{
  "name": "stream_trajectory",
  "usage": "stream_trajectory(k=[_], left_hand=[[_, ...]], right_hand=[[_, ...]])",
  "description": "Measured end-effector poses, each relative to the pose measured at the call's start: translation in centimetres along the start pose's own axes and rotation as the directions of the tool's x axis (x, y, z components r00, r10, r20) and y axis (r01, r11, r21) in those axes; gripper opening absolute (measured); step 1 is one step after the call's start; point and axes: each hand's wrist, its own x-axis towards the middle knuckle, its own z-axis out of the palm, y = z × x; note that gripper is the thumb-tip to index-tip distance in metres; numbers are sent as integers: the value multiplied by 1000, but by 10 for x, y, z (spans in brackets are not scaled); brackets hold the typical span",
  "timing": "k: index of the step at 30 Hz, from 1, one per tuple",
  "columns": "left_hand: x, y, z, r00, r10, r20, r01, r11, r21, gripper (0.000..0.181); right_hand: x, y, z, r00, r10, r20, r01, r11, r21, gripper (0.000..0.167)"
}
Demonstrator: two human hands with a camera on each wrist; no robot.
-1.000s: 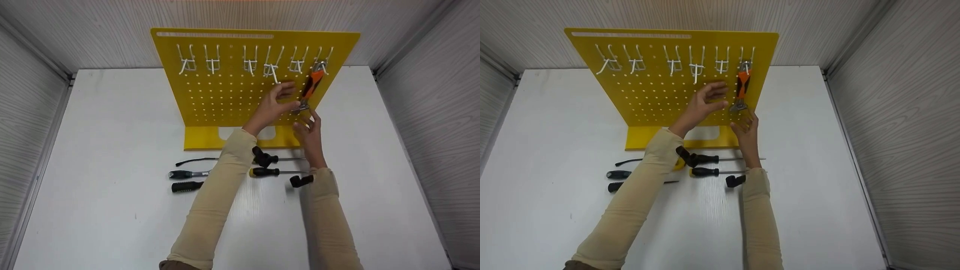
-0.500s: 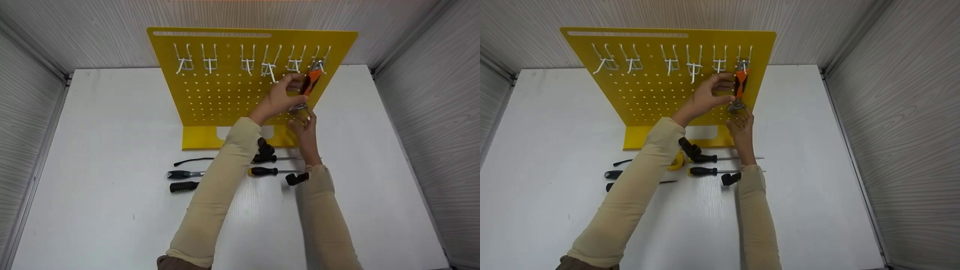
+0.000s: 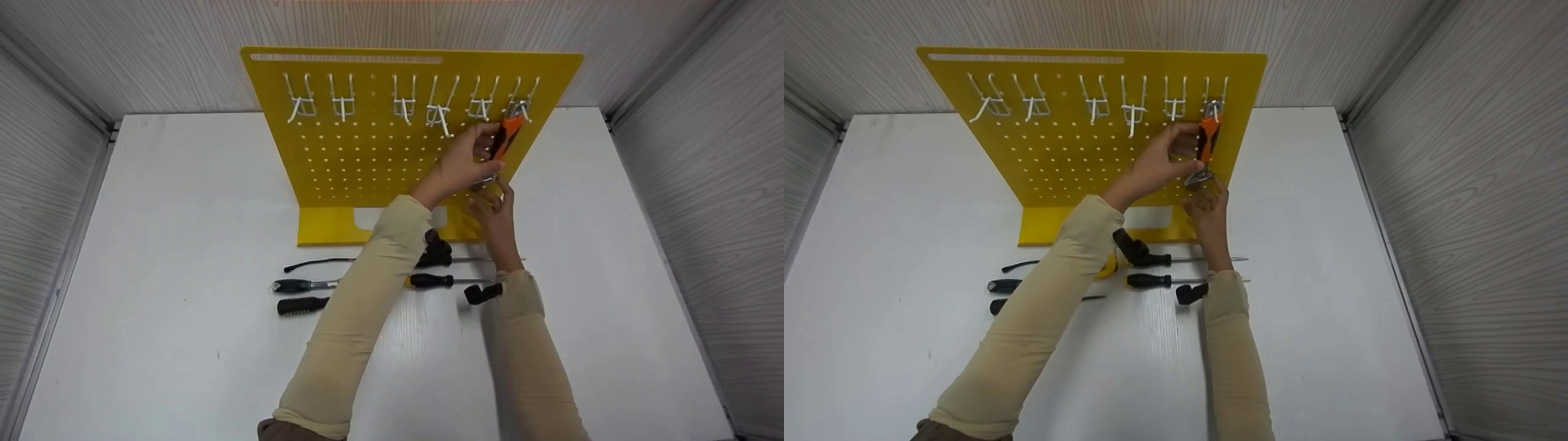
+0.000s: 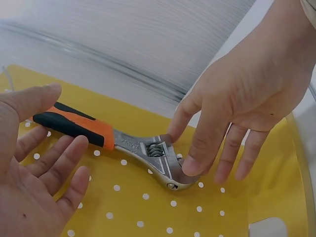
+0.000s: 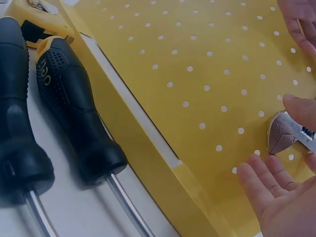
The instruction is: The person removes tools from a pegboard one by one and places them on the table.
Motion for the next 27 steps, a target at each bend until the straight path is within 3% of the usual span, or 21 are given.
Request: stream_trajectory(k=[5,12,22,27], left_hand=[[1,2,3,1000,-28,-2,28,998,61,60],[0,1,9,996,-14,-84,30,983,183,55],[-5,0,12,998,-12,-65,20,992,125,52],[-6,1,13,998,-28,-61,35,992,123,48]], right_hand=[[-4,4,1,1000,-16,9,17,1000,-26,69],[-13,12,0,996,-64,64,64,998,8,66],[-27,16,3,999,-20,47,18,999,42,69],[-35,16,2,998,-47,30,46,998,39,69]])
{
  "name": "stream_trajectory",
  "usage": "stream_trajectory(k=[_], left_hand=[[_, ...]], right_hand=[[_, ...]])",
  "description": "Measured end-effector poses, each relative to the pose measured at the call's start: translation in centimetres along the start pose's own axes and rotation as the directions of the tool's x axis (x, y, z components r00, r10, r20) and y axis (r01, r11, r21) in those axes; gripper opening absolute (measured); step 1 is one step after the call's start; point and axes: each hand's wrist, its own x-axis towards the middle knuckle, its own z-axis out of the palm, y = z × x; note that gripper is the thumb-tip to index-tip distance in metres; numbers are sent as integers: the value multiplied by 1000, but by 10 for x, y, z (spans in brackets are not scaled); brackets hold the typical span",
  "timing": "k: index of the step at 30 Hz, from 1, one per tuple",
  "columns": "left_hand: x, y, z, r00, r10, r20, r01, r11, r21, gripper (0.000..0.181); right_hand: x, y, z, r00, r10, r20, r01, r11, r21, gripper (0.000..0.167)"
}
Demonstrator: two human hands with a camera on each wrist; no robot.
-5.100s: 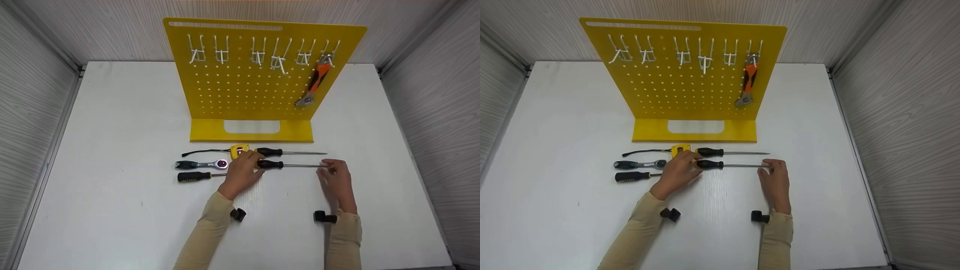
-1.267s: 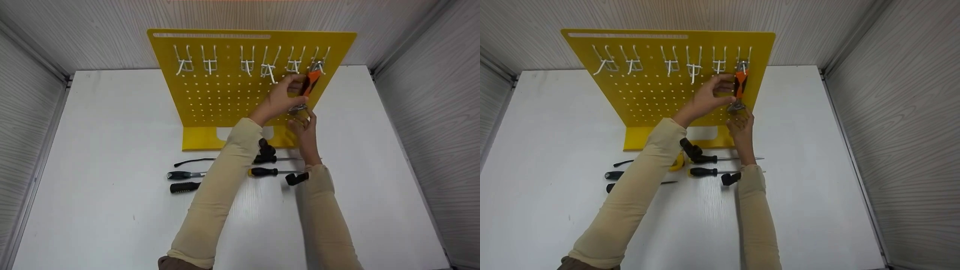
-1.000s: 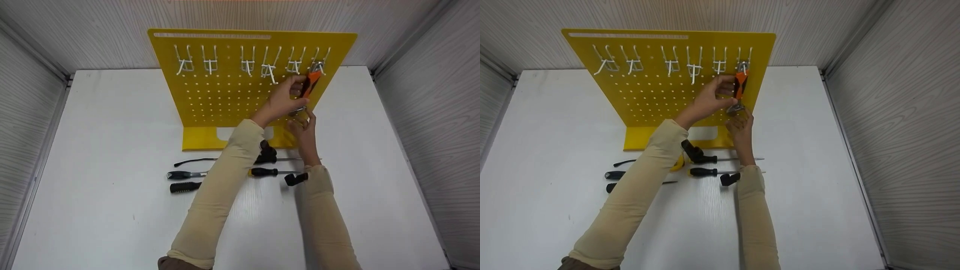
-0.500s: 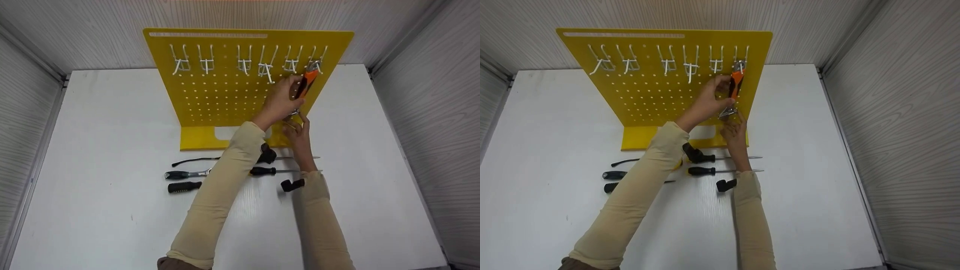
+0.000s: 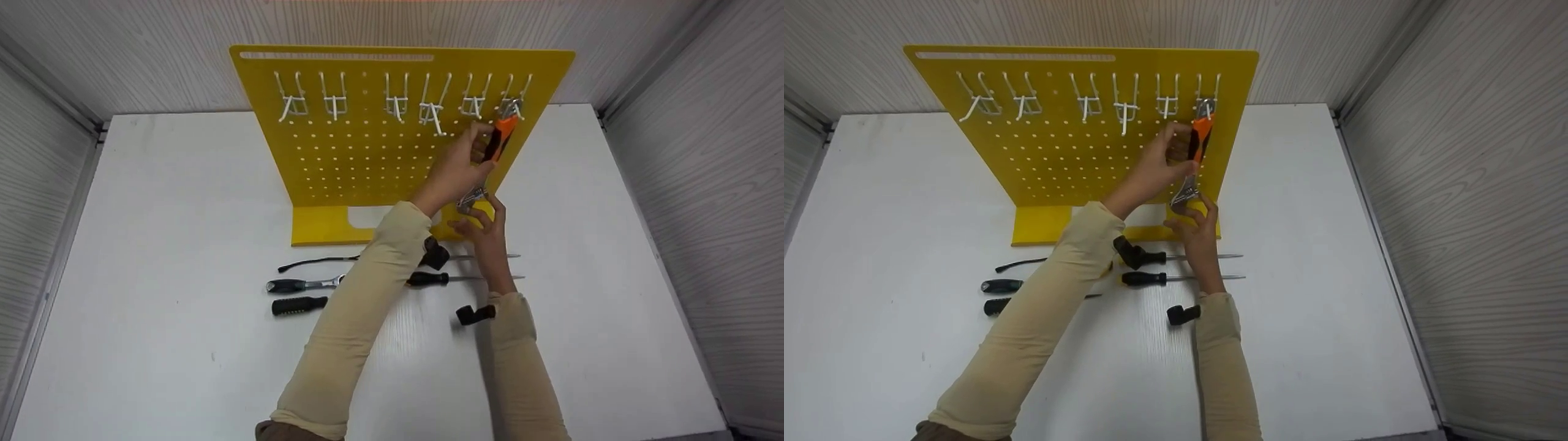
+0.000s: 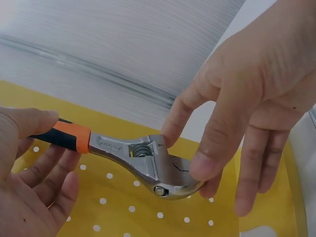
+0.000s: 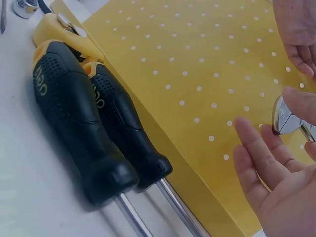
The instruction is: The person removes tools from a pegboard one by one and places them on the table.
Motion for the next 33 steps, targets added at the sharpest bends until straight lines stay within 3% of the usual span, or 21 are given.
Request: stream_trajectory(k=[12,19,33], left_hand=[[-5,1,9,1000,-11,-14,10,997,-75,44],[-8,5,9,1000,-17,2,17,1000,-10,55],[-21,9,12,1000,-12,-17,10,998,-69,56]], right_hand=[[-23,-6,6,988,-93,-124,95,995,13,62],[-27,-7,8,978,-113,-174,102,992,-75,62],[-36,-5,10,971,-140,-195,118,986,-120,62]])
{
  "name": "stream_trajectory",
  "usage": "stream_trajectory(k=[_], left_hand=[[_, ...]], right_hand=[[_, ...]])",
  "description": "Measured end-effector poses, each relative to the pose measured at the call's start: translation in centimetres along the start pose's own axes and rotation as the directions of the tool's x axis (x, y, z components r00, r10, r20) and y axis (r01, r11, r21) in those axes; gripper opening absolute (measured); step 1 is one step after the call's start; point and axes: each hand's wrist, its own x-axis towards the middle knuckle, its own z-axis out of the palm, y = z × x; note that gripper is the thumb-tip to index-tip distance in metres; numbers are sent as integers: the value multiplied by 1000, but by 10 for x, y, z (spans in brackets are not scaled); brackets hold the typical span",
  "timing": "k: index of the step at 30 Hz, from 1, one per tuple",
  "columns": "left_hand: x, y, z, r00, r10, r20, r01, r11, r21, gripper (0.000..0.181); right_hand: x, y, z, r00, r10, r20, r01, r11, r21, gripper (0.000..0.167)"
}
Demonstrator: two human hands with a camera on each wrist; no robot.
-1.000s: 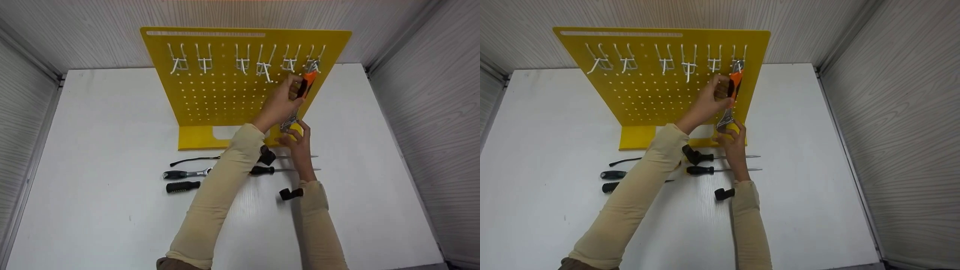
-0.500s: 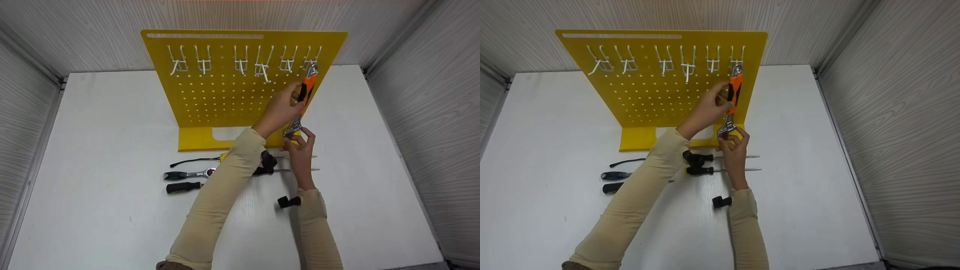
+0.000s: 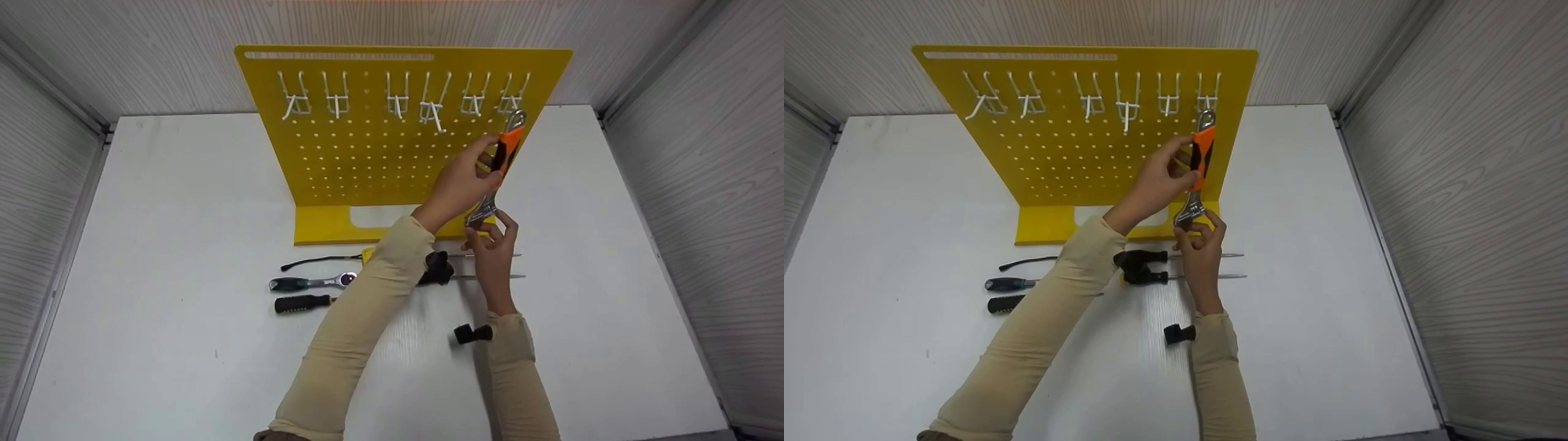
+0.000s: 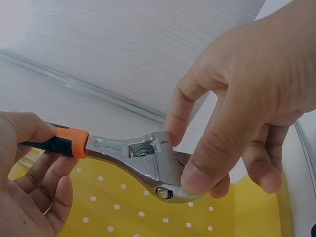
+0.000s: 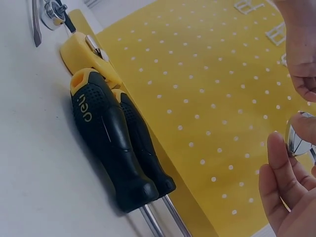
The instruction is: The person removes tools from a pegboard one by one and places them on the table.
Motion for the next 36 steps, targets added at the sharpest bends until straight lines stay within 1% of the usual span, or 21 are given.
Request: stream_trajectory(k=[5,10,13,17,19,22,27,30,36], left_hand=[[-3,4,0,1000,21,-6,-21,1000,7,54],[-8,3,1,998,61,-34,-61,998,18,51],[-11,2,3,995,87,-47,-85,995,60,50],[-15,1,4,991,114,-67,-103,984,144,49],[-18,1,5,989,125,-81,-110,979,170,49],[-22,0,6,985,140,-99,-119,975,187,48],[-29,-4,6,981,155,-112,-136,977,166,48],[-35,-5,6,981,153,-119,-138,982,131,48],[-45,-3,5,980,155,-128,-146,987,73,47]], right_hand=[[-1,-1,-1,1000,-12,-8,12,1000,2,63],[-3,-1,-3,999,-33,17,33,999,4,60],[-5,0,-5,999,-35,29,34,999,15,59],[-9,1,-8,999,-25,32,24,999,32,60],[-10,2,-8,999,-22,29,21,999,36,61],[-13,3,-9,1000,-20,24,20,999,36,62],[-16,2,-8,1000,-25,10,25,999,35,61],[-19,1,-8,999,-36,10,35,999,32,61],[-26,-4,-8,998,-68,6,68,998,18,62]])
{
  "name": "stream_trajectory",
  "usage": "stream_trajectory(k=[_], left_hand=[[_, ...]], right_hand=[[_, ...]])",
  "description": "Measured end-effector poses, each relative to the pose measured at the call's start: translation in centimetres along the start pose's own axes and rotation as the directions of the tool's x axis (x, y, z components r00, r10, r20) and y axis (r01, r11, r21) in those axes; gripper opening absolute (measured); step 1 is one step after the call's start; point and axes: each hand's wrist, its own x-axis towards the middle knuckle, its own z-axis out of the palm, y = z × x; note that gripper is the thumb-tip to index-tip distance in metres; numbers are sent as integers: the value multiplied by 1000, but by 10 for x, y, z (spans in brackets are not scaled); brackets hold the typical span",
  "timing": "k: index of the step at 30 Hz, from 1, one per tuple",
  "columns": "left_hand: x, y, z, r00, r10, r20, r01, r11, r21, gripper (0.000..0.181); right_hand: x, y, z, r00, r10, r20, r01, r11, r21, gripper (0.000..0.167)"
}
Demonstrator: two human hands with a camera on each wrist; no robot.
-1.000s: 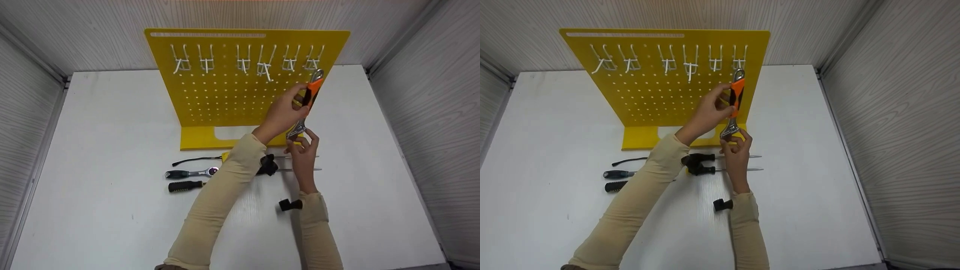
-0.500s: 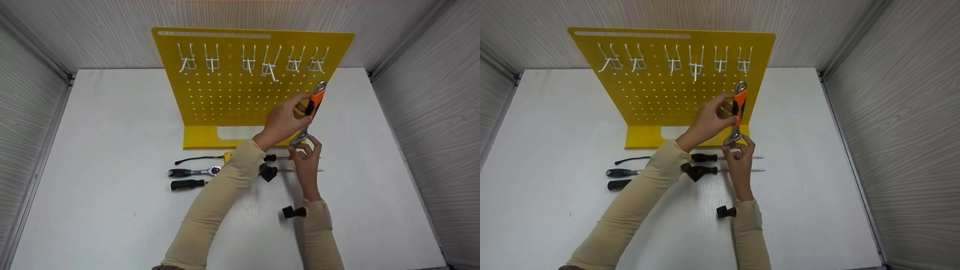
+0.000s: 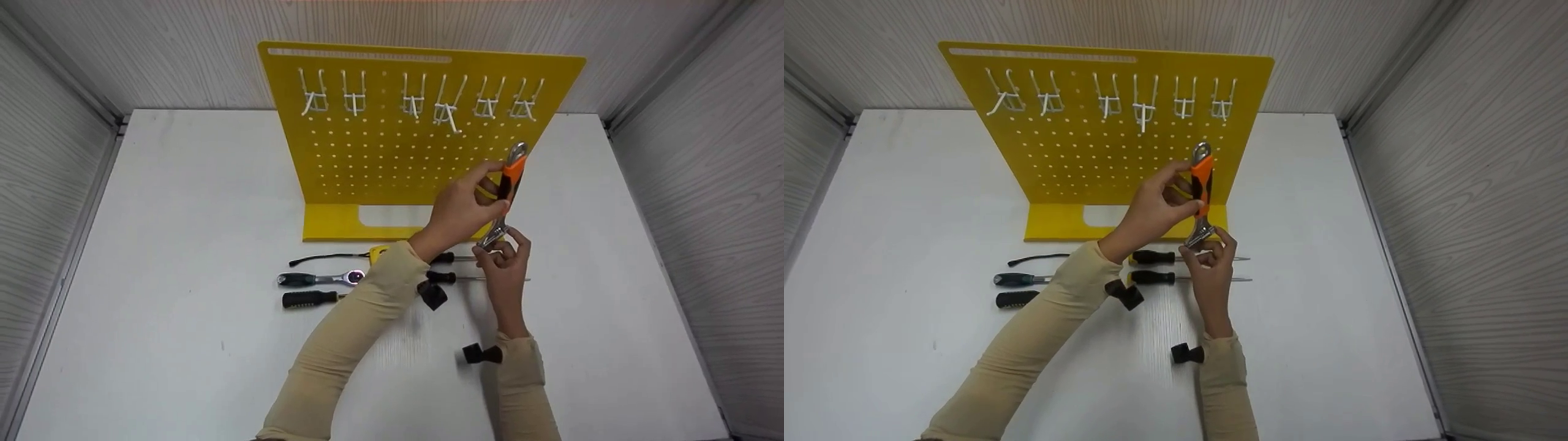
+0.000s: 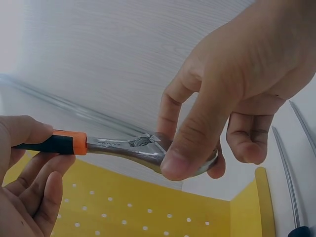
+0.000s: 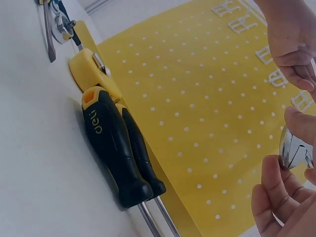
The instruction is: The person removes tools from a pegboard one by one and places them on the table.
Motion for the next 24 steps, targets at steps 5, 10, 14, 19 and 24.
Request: stream_trajectory(k=[5,10,14,19,24], left_hand=[[-6,5,-3,1000,14,7,-14,1000,12,48],[-8,8,-6,1000,7,9,-7,1000,13,50],[-11,9,-9,1000,12,16,-13,1000,12,48],[-14,8,-17,999,24,46,-23,1000,-14,43],[-13,6,-25,998,1,71,3,999,-45,40]], right_hand=[[-3,-2,0,1000,-8,3,8,1000,4,61],[-5,-6,0,1000,-14,-7,14,1000,-6,62],[-7,-8,-3,1000,-28,-12,27,997,-65,65],[-6,-7,-9,1000,-26,8,26,993,-115,66],[-5,-3,-15,999,4,51,3,991,-137,63]])
